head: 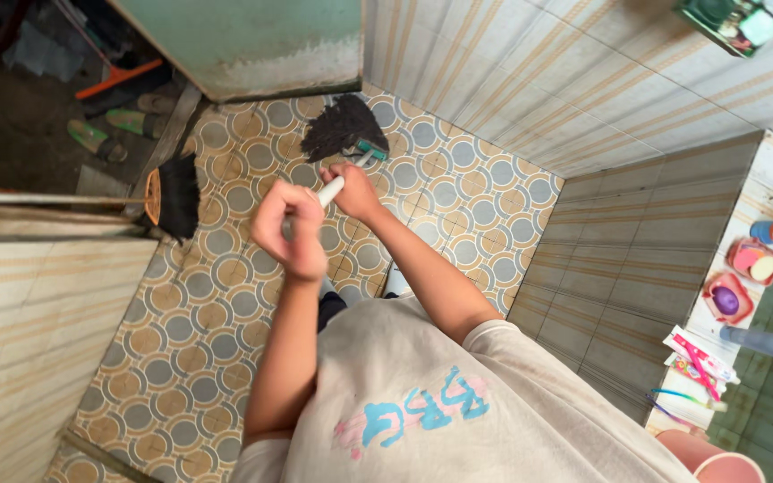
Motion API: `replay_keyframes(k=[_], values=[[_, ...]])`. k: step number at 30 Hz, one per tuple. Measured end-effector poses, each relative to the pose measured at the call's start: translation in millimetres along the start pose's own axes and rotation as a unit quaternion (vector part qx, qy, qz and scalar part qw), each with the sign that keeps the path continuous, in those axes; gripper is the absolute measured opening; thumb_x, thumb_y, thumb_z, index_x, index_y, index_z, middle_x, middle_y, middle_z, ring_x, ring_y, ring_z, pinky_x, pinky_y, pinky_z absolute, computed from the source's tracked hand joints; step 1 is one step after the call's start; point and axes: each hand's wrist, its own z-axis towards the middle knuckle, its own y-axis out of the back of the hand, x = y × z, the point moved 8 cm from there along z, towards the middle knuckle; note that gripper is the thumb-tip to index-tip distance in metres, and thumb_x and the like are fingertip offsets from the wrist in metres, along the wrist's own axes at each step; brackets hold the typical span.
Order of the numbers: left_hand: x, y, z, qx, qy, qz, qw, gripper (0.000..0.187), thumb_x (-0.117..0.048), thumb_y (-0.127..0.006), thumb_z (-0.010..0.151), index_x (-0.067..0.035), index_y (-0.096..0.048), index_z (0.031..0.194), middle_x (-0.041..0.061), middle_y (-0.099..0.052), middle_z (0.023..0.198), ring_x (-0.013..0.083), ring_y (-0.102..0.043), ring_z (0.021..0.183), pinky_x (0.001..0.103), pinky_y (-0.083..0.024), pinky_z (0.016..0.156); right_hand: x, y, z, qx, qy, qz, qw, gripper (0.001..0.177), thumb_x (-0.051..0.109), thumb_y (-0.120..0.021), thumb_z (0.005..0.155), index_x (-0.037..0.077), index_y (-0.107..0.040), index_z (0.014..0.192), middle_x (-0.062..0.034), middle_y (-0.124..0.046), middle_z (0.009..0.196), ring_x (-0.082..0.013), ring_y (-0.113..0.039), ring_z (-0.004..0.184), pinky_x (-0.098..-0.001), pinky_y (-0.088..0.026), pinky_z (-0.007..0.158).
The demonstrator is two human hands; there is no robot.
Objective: The person sweeps the tiled floor using a broom with a white handle, moving the broom across the surface to gather debris.
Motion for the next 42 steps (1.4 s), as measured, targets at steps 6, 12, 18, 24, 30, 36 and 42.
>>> replay_keyframes(k=[6,12,18,24,30,36,42], values=[[-9,40,-35,-0.251,-0.105,0.117,0.955,0.054,-0.040,-0.035,0.116,-0.011,-0.046,0.072,-0.003,-0.042,0.054,0.0086,-0.044,0.044,0.026,-0.040,0.046,6,-23,-16,0.084,0.108,0.002,0.991,0.019,0.021,-0.070,0.087,0.015,-0.077,0.104,-0.0112,-0.072,0.098,-0.0323,-0.067,0.097,-0.0452,-0.054,0.088],[-29,113,-36,-0.310,-0.127,0.086,0.938,0.057,-0.044,-0.044,0.112,-0.011,-0.039,0.066,0.001,-0.028,0.052,0.0186,-0.034,0.037,0.034,-0.029,0.034,42,-40,-41,0.136,0.052,-0.116,0.982,0.031,0.013,-0.070,0.085,0.028,-0.079,0.110,-0.0045,-0.073,0.104,-0.0265,-0.069,0.104,-0.0423,-0.056,0.091],[32,113,-45,-0.246,-0.037,0.026,0.968,0.063,-0.050,-0.044,0.113,-0.010,-0.037,0.065,0.001,-0.029,0.050,0.0140,-0.030,0.037,0.031,-0.025,0.033,-28,-12,-68,0.091,-0.068,-0.169,0.979,0.016,0.025,-0.071,0.097,0.029,-0.079,0.111,-0.0059,-0.072,0.098,-0.0255,-0.072,0.094,-0.0425,-0.059,0.083],[165,37,-68,-0.088,0.183,0.005,0.979,0.048,-0.042,-0.036,0.111,-0.006,-0.054,0.086,0.003,-0.047,0.062,0.0135,-0.048,0.048,0.029,-0.042,0.045,-165,58,-116,-0.041,-0.099,-0.153,0.982,0.025,0.010,-0.065,0.090,0.022,-0.080,0.105,-0.0106,-0.073,0.102,-0.0313,-0.069,0.100,-0.0441,-0.055,0.090],[226,-98,-132,0.187,0.233,-0.065,0.952,0.047,-0.030,-0.045,0.104,-0.003,-0.056,0.068,0.009,-0.059,0.072,0.0236,-0.066,0.078,0.040,-0.052,0.082,-262,158,-196,-0.129,-0.216,-0.155,0.955,0.017,0.011,-0.068,0.082,0.009,-0.075,0.097,-0.0196,-0.069,0.102,-0.0399,-0.064,0.099,-0.0492,-0.052,0.086],[220,-80,-148,0.134,0.370,-0.078,0.916,0.064,-0.033,-0.044,0.112,-0.009,-0.042,0.053,0.001,-0.043,0.052,0.0174,-0.054,0.056,0.039,-0.054,0.083,-246,150,-189,-0.091,-0.213,-0.184,0.955,0.039,0.033,-0.070,0.097,-0.001,-0.069,0.079,-0.0274,-0.065,0.085,-0.0474,-0.062,0.085,-0.0530,-0.049,0.080],[177,19,-102,0.062,0.290,-0.061,0.953,0.064,-0.027,-0.044,0.113,-0.011,-0.038,0.052,0.001,-0.043,0.050,0.0157,-0.052,0.052,0.038,-0.054,0.078,-188,64,-125,-0.111,-0.128,-0.179,0.969,0.041,0.027,-0.065,0.101,-0.002,-0.067,0.072,-0.0271,-0.066,0.078,-0.0487,-0.060,0.083,-0.0543,-0.047,0.082]])
